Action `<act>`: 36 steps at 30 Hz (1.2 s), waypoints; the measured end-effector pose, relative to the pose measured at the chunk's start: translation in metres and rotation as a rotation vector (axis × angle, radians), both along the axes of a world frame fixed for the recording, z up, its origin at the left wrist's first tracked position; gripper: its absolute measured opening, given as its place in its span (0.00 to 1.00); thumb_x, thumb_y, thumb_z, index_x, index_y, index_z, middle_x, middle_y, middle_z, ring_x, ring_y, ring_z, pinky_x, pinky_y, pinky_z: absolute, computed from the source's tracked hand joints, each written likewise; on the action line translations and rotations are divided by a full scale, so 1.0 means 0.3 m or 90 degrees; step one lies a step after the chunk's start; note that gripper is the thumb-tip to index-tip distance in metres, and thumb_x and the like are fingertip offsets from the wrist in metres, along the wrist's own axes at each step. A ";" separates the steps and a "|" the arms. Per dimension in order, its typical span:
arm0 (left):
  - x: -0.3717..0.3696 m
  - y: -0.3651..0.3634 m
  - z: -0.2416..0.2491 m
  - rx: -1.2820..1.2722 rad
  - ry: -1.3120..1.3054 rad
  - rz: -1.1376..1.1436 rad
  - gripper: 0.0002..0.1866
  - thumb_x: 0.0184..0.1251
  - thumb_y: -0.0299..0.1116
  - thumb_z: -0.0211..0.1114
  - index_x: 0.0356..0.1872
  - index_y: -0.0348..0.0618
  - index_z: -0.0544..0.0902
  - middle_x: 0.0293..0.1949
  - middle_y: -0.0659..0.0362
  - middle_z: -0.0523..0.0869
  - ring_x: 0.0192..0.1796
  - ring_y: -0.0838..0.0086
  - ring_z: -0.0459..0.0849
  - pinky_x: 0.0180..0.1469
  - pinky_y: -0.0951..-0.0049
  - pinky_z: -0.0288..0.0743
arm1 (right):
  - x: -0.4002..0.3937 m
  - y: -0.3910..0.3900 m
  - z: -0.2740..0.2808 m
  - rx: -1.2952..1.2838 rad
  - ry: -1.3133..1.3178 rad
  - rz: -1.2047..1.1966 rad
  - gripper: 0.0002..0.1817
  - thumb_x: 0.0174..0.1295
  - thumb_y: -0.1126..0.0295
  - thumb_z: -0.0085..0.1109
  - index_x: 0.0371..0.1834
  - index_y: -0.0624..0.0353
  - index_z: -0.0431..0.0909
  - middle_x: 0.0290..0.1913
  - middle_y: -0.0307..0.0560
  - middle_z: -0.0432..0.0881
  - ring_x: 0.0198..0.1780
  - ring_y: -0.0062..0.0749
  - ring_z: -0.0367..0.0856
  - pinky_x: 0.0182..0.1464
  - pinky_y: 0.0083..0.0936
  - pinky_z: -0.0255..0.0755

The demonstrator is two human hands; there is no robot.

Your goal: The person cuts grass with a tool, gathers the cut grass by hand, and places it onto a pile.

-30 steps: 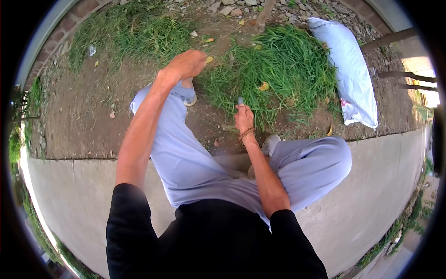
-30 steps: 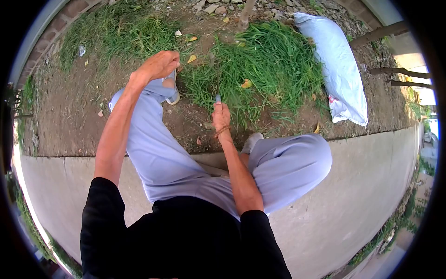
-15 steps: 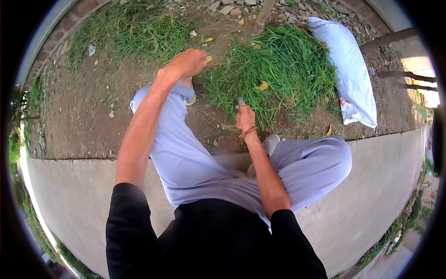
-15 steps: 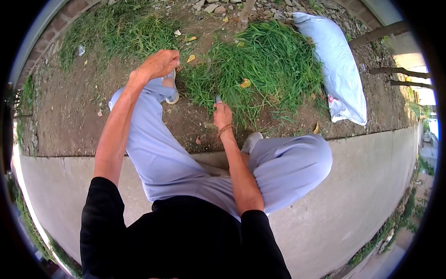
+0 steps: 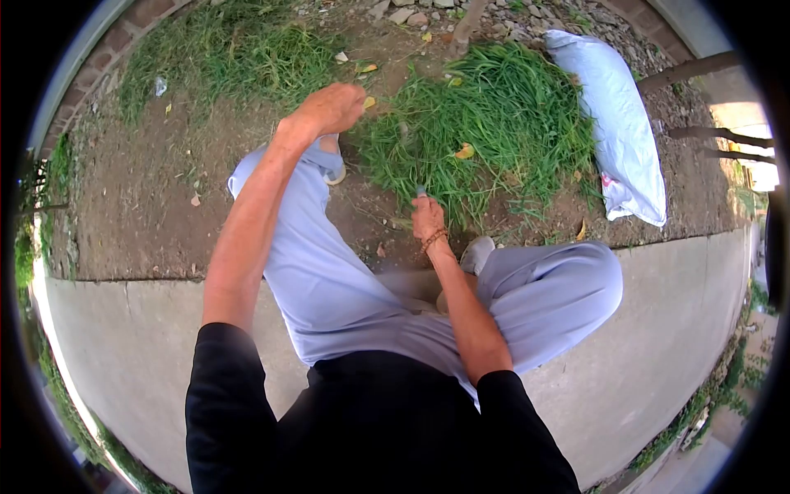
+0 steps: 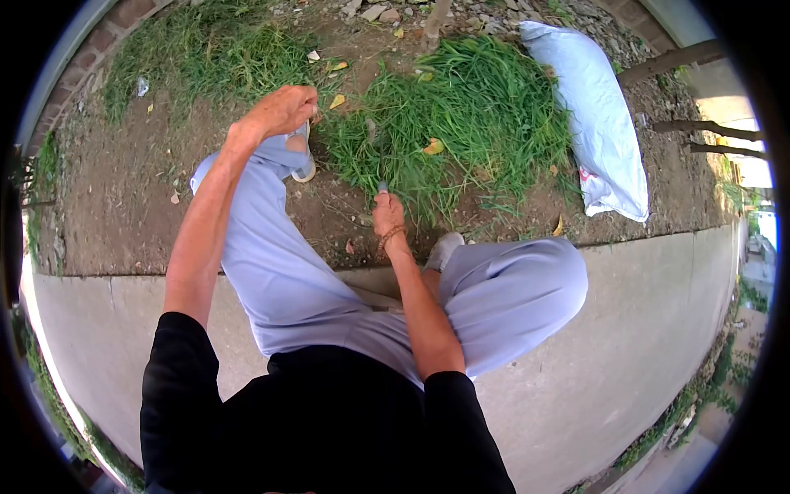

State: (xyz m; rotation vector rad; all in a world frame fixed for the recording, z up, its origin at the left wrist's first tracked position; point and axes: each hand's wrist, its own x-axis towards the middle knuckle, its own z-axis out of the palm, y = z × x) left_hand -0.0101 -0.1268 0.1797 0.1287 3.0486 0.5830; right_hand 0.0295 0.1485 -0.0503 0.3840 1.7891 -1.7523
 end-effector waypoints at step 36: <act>-0.006 -0.004 -0.011 0.015 -0.006 0.016 0.09 0.63 0.33 0.57 0.30 0.36 0.73 0.26 0.48 0.79 0.32 0.53 0.78 0.37 0.56 0.70 | -0.018 0.070 0.008 -0.008 -0.116 0.012 0.19 0.69 0.52 0.48 0.45 0.57 0.72 0.16 0.34 0.65 0.09 0.20 0.55 0.11 0.22 0.49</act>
